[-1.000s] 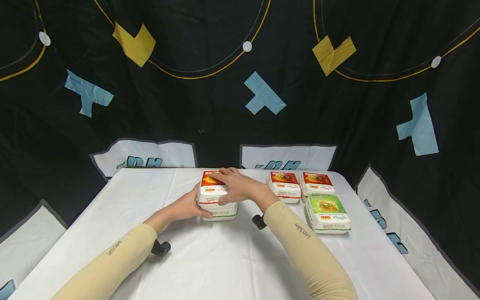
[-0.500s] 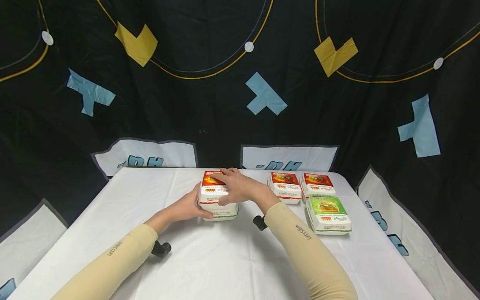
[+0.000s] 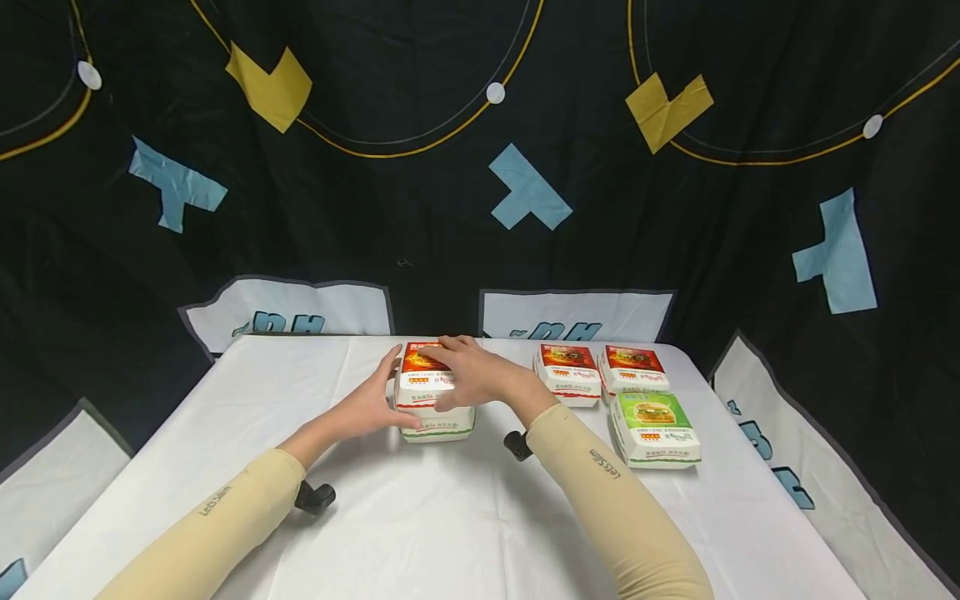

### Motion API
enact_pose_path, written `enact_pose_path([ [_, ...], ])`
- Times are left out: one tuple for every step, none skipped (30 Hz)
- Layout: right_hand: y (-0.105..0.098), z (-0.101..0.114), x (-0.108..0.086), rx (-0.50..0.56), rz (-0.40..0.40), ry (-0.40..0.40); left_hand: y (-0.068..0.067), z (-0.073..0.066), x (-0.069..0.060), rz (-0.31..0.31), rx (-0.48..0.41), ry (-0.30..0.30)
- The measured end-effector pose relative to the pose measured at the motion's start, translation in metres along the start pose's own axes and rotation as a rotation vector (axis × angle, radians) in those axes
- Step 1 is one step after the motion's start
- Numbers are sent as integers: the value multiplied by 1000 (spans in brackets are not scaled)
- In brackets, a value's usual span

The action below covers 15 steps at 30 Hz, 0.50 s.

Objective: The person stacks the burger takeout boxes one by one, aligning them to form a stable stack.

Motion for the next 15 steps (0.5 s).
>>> enact_pose_path([
  [0, 0, 0, 0, 1, -1, -1, -2, 0, -4, -10, 13],
  [0, 0, 0, 1, 2, -2, -1, -3, 0, -6, -18, 22],
  [0, 0, 0, 5, 4, -3, -2, -5, 0, -9, -20, 28],
  [1, 0, 0, 8, 7, -4, -2, -6, 0, -13, -26, 38],
  [1, 0, 0, 8, 8, -5, -2, -7, 0, -17, -29, 46],
  [1, 0, 0, 7, 10, -6, -2, -9, 1, -19, -30, 50],
  [1, 0, 0, 10, 10, -6, -2, -10, 2, -22, -29, 55],
  [1, 0, -1, 11, 10, -6, -2, -11, 3, -24, -26, 56],
  [1, 0, -1, 10, 8, -7, -2, -12, 4, -26, -23, 61],
  [1, 0, -1, 8, 6, -8, -2, -13, 5, -27, -21, 67],
  [0, 0, -1, 5, 3, -10, -2, -14, 7, -26, -19, 72],
  [0, 0, -1, 5, 2, -12, -1, -15, 8, -26, -14, 76],
  [0, 0, -2, 6, 0, -15, -1, -16, 9, -27, -9, 79],
  [0, 0, -2, 4, -1, -18, -1, -16, 10, -26, -4, 78],
  [0, 1, -2, 6, -1, -20, -1, -16, 10, -26, -1, 79],
])
Point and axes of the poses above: each hand's wrist, its own x-axis towards the middle knuckle, its own y-axis out of the palm, z = x × y, the point moved 5 cm from there along x, towards the middle knuckle, and after that the axes turned 11 degrees about z, right-handed, at the moved point
